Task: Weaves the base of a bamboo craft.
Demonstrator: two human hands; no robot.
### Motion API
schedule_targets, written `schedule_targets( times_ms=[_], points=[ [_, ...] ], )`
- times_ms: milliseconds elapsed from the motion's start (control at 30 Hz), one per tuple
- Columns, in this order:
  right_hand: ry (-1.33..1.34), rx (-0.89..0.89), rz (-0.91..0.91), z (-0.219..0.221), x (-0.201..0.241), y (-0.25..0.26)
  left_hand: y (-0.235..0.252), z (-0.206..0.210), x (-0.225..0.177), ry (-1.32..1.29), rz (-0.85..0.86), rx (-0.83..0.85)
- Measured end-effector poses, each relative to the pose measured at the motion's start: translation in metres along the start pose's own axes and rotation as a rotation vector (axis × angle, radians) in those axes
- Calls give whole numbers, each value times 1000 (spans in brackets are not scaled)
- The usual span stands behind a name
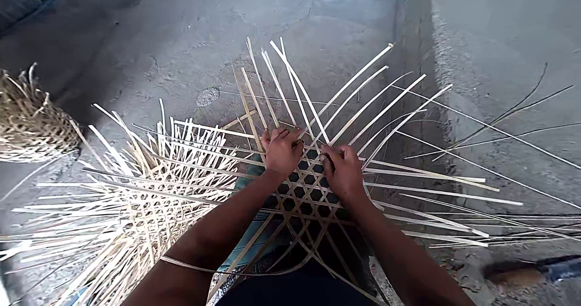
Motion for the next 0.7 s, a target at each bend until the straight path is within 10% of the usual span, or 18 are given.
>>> schedule_targets(
  times_ms=[500, 700],
  points=[
    [181, -3, 21, -15, -7, -4, -5, -10, -13, 68, 58, 3],
    [607, 175, 216, -60, 2, -10, 3, -98, 12, 107, 191, -221]
  ],
)
Point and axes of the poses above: each hand's wrist, its own y-axis towards the middle knuckle, its own z-axis out of the palm, x = y × z, the point moved 2 cm from there along y, towards the middle knuckle, and after that the axes turned 5 degrees about -y, right-handed, at the moved point
